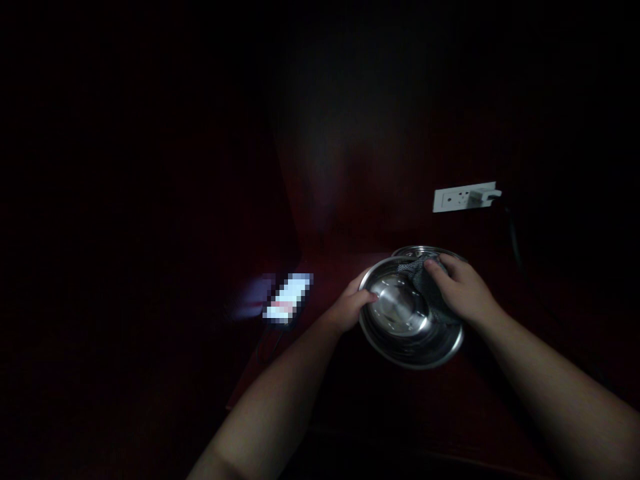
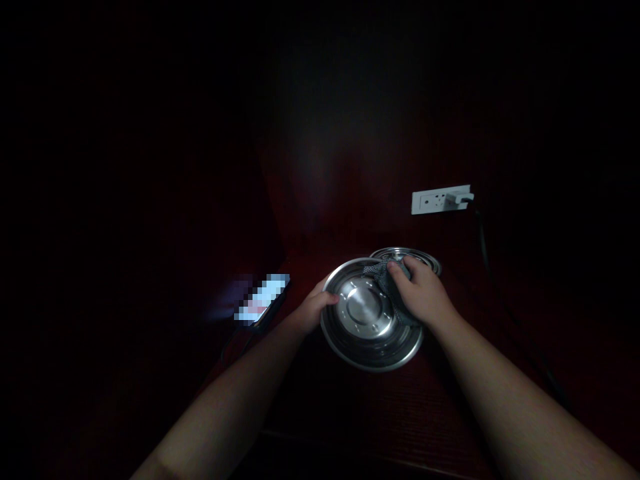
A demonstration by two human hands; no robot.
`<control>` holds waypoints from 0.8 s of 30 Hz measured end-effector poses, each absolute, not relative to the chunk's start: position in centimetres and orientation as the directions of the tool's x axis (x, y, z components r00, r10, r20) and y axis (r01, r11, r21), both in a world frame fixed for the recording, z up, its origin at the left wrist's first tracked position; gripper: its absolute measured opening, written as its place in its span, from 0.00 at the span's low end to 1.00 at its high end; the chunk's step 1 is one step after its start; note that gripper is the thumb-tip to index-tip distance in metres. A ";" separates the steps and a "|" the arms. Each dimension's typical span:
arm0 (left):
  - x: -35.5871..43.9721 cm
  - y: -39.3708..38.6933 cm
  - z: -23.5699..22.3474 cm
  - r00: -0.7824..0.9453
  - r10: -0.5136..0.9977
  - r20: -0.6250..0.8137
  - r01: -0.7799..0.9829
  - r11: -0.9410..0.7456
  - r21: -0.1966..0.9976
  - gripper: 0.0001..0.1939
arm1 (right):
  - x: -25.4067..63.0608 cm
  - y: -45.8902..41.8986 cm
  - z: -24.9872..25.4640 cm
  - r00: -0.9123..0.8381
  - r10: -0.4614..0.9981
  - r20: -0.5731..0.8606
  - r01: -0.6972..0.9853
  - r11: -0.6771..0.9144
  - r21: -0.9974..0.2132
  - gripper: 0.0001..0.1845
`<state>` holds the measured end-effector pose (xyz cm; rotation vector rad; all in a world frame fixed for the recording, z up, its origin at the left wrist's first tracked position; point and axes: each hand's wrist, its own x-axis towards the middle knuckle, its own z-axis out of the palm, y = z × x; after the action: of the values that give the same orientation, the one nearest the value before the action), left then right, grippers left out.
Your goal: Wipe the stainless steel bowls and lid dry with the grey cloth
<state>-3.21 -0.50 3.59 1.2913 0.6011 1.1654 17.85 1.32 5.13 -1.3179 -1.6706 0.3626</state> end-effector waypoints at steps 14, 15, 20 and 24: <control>-3.1 -0.3 3.1 0.353 0.902 0.248 -0.331 -0.128 0.935 0.32 | 17.8 1.3 5.0 0.001 0.854 0.521 0.609 0.413 -0.677 0.19; -3.1 -0.3 3.1 0.354 0.902 0.247 -0.335 -0.125 0.934 0.32 | 17.8 1.3 5.0 0.002 0.853 0.522 0.611 0.413 -0.676 0.19; -3.0 -0.2 3.0 0.354 0.899 0.259 -0.337 -0.136 0.932 0.32 | 17.9 1.4 4.9 -0.006 0.848 0.530 0.616 0.421 -0.665 0.19; -3.0 -0.1 2.7 0.345 0.907 0.240 -0.320 -0.127 0.939 0.31 | 17.8 1.4 4.9 -0.003 0.845 0.534 0.614 0.423 -0.667 0.19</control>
<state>-3.02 -0.10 2.75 1.2804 0.6137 1.1733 17.83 1.38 4.87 -1.2789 -1.7062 0.2988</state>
